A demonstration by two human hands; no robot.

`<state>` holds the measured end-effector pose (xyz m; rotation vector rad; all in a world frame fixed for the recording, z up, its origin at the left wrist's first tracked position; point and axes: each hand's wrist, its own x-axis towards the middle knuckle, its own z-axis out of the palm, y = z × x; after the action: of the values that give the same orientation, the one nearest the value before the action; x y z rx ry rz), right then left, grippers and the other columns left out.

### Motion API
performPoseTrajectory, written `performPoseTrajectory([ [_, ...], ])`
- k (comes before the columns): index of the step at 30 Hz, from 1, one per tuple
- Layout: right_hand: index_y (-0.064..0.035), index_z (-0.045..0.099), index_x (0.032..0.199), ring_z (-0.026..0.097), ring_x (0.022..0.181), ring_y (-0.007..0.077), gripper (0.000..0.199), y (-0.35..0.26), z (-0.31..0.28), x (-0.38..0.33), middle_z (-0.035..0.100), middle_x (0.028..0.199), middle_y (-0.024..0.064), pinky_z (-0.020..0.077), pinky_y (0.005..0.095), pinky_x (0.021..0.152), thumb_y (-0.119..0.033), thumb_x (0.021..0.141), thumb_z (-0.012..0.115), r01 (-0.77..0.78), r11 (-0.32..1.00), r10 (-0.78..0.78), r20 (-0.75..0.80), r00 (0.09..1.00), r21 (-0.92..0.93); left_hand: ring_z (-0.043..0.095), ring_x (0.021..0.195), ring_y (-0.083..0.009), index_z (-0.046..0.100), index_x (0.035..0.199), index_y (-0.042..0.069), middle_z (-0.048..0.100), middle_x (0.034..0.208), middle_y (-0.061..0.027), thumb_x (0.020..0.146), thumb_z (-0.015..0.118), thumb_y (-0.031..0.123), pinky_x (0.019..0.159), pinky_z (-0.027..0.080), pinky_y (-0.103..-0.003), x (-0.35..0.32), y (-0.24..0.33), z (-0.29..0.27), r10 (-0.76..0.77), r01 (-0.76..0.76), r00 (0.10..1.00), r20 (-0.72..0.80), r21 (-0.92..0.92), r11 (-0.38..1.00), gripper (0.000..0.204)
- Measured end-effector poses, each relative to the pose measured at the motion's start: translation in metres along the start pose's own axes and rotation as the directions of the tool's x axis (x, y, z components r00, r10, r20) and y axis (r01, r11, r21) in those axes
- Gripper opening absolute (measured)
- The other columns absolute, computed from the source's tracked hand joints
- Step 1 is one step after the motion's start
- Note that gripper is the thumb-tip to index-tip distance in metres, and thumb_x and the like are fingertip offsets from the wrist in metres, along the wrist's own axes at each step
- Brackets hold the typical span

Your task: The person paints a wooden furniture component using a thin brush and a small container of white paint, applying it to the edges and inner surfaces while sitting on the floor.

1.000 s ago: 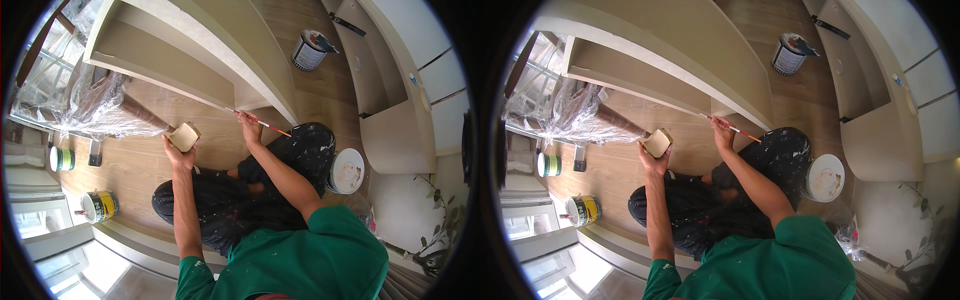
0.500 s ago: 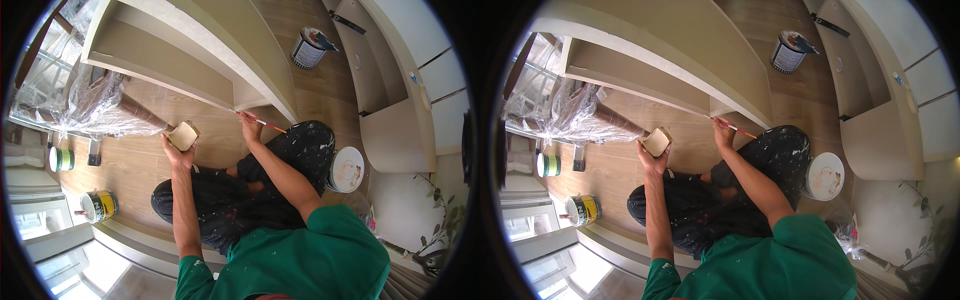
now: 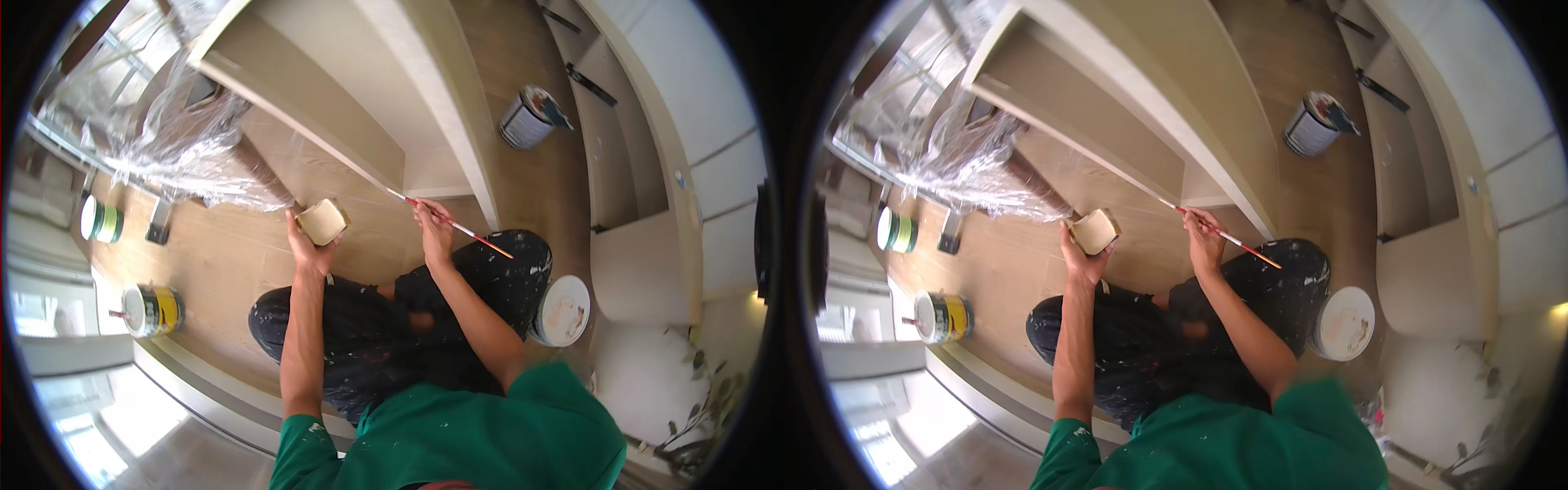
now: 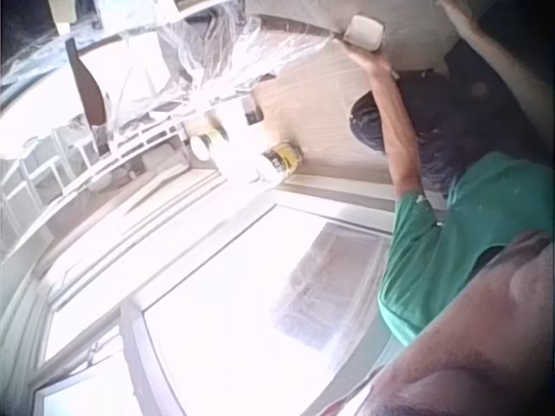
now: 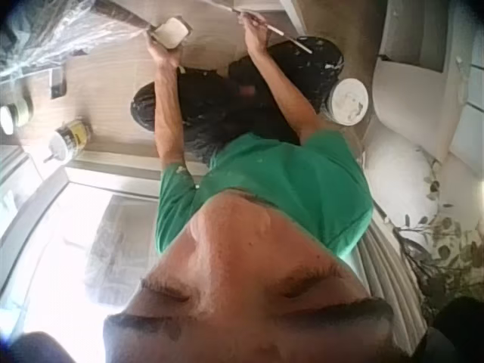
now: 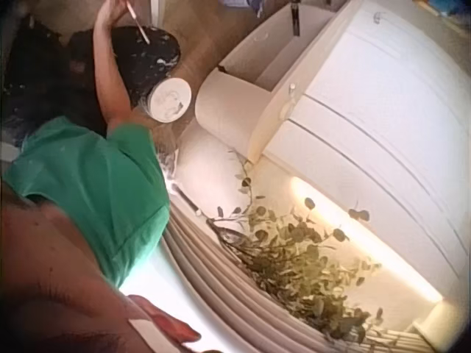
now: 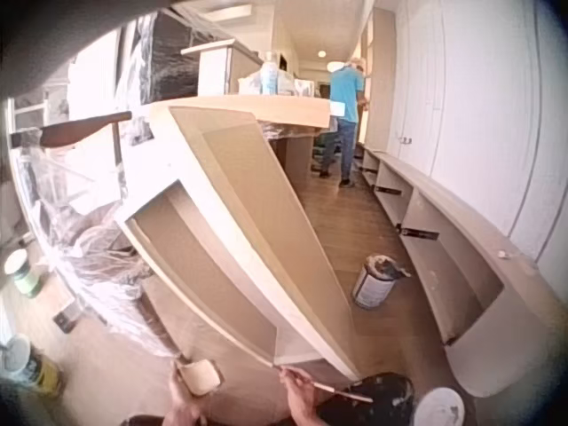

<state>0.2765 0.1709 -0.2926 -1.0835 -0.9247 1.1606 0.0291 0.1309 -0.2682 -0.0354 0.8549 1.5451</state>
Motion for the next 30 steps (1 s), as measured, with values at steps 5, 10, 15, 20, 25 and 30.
performPoseTrajectory([
  [5,0.0038,0.075,0.108,0.057,0.073,0.0036,0.015,-0.071,0.031,-0.013,0.070,0.085,0.0016,0.0458,0.0198,0.065,-0.005,0.096,0.072,0.047,0.989,0.012,0.395,0.919,-0.140,0.063,0.115,-0.0263,0.062,0.134,0.011,0.067,0.129,-0.0084,0.101,0.039,0.073,0.091,0.049,-0.043,-0.005,-0.005,0.013,-0.099,0.093,0.993,0.063,0.089,0.992,0.073],
  [10,0.0017,0.077,0.107,0.057,0.073,0.0037,0.015,-0.089,0.066,-0.010,0.071,0.085,0.0011,0.0453,0.0215,0.065,-0.006,0.095,0.073,0.250,0.879,0.016,0.551,0.834,-0.405,0.063,0.120,-0.0244,0.061,0.137,0.009,0.067,0.131,-0.0091,0.100,0.036,0.075,0.099,0.049,-0.042,-0.014,-0.002,0.017,-0.132,0.121,0.987,0.092,0.115,0.986,0.079],
  [15,0.0016,0.077,0.107,0.054,0.070,0.0030,0.015,-0.085,0.074,-0.009,0.071,0.084,0.0002,0.0438,0.0214,0.063,-0.007,0.096,0.072,0.310,0.850,0.017,0.612,0.791,-0.425,0.063,0.121,-0.0246,0.059,0.138,0.008,0.067,0.131,-0.0101,0.101,0.034,0.075,0.100,0.050,-0.041,-0.016,0.001,0.021,-0.143,0.132,0.982,0.123,0.096,0.987,0.081],
  [20,0.0020,0.077,0.105,0.055,0.070,0.0029,0.015,-0.088,0.074,-0.007,0.071,0.082,-0.0002,0.0445,0.0213,0.063,-0.007,0.096,0.071,0.211,0.878,0.086,0.576,0.813,-0.430,0.063,0.121,-0.0248,0.058,0.138,0.009,0.067,0.130,-0.0097,0.101,0.033,0.075,0.100,0.050,-0.042,-0.018,0.004,0.022,-0.120,0.113,0.988,0.095,0.072,0.991,0.079],
  [25,0.0016,0.077,0.104,0.057,0.070,0.0023,0.014,-0.086,0.065,0.000,0.070,0.080,-0.0010,0.0456,0.0214,0.063,-0.007,0.095,0.072,0.277,0.866,0.058,0.634,0.771,-0.417,0.063,0.122,-0.0251,0.057,0.138,0.008,0.066,0.132,-0.0104,0.103,0.029,0.072,0.104,0.049,-0.045,-0.023,0.009,0.026,-0.105,0.103,0.989,0.101,0.030,0.994,0.078],
  [30,0.0025,0.076,0.108,0.063,0.081,0.0064,0.015,-0.088,0.055,0.006,0.074,0.094,0.0050,0.0506,0.0219,0.074,-0.004,0.096,0.071,0.238,0.897,0.037,0.599,0.800,-0.373,0.065,0.115,-0.0265,0.059,0.134,0.009,0.068,0.129,-0.0106,0.104,0.028,0.071,0.100,0.050,-0.045,-0.022,0.010,0.019,-0.063,0.066,0.986,0.152,-0.016,0.998,0.075],
])
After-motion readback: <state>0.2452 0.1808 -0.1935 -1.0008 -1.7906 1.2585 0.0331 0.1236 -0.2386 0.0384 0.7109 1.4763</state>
